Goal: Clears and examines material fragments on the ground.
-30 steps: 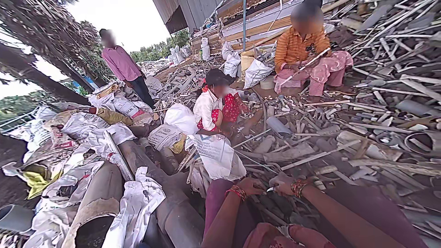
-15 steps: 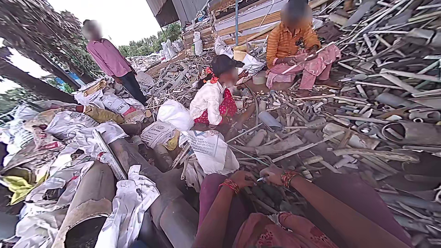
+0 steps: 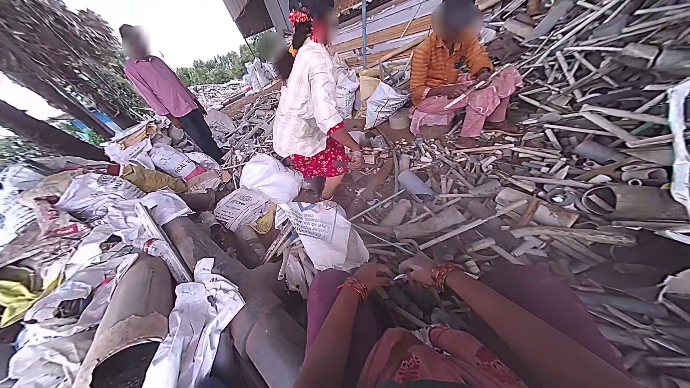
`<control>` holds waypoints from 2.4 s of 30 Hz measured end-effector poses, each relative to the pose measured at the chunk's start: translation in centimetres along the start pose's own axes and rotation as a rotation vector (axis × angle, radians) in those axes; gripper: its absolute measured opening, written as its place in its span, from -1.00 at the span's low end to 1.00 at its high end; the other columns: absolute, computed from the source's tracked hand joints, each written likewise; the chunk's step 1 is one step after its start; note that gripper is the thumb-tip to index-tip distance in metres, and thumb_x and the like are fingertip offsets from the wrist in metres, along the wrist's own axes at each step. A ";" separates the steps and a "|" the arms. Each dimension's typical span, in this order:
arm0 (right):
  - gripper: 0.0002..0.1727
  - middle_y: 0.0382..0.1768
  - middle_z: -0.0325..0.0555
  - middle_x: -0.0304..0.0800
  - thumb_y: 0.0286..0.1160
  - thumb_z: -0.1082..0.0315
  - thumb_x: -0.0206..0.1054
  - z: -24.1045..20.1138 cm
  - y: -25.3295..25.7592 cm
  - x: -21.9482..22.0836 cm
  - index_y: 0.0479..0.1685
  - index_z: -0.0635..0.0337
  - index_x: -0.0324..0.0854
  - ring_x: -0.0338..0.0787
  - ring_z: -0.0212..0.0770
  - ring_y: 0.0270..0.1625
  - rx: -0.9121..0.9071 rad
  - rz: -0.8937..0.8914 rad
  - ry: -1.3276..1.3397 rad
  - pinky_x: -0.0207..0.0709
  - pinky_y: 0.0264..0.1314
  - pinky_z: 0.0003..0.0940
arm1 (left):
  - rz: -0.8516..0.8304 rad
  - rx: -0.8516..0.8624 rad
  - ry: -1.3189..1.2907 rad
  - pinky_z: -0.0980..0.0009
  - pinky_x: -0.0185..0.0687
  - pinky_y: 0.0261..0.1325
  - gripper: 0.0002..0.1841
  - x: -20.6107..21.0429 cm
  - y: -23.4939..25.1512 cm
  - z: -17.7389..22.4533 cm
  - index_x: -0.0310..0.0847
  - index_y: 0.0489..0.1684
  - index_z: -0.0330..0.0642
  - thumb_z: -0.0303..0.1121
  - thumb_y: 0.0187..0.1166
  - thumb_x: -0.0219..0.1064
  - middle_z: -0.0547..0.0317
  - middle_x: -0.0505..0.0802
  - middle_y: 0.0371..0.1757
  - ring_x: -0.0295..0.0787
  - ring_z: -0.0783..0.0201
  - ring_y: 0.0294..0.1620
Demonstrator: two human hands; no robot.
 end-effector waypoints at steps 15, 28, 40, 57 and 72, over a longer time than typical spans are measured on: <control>-0.63 0.16 0.21 0.77 0.87 0.33 0.06 0.2 0.3 0.2 0.44 0.29 0.58 0.80 0.00 0.00 0.004 -0.008 0.038 0.60 0.21 -0.06 | 0.015 0.009 -0.006 0.02 0.39 0.59 -0.68 0.0 0.0 -0.3 0.66 0.26 -0.50 -0.47 0.67 0.29 -0.36 0.76 0.30 0.68 -0.10 0.41; -0.65 0.17 0.23 0.75 0.87 0.34 0.07 -0.1 -0.2 0.2 0.41 0.32 0.58 0.79 0.02 0.00 -0.017 -0.022 0.054 0.59 0.17 -0.04 | 0.023 0.019 0.012 -0.01 0.42 0.57 -0.70 0.0 0.0 0.0 0.67 0.25 -0.49 -0.48 0.66 0.29 -0.36 0.78 0.27 0.69 -0.13 0.37; -0.65 0.16 0.22 0.77 0.86 0.36 0.08 -0.3 -0.2 0.4 0.42 0.32 0.58 0.79 0.00 0.02 -0.028 -0.025 0.043 0.59 0.22 -0.05 | 0.053 0.014 -0.043 0.04 0.49 0.51 -0.69 -0.2 0.1 -0.6 0.66 0.25 -0.48 -0.48 0.64 0.32 -0.32 0.80 0.22 0.75 -0.06 0.30; -0.66 0.11 0.23 0.77 0.85 0.37 0.09 -0.1 -0.1 -0.2 0.39 0.36 0.59 0.79 0.00 0.00 -0.049 0.015 0.121 0.57 0.25 -0.07 | 0.054 0.066 -0.046 0.07 0.49 0.49 -0.70 -0.6 -0.3 0.1 0.66 0.24 -0.53 -0.49 0.70 0.22 -0.36 0.80 0.20 0.75 -0.06 0.26; -0.67 0.06 0.16 0.78 0.85 0.34 0.11 0.1 0.0 0.1 0.38 0.32 0.59 0.78 -0.08 -0.08 -0.043 -0.004 0.103 0.60 0.15 -0.13 | 0.069 0.082 -0.033 0.06 0.44 0.54 -0.72 -0.6 -0.3 0.2 0.69 0.21 -0.52 -0.52 0.69 0.21 -0.35 0.79 0.24 0.71 -0.08 0.34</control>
Point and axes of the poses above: each hand's wrist, its own y-axis towards the middle knuckle, its own x-axis out of the palm, z = x × y, the point moved 6 cm from there along y, towards the middle knuckle
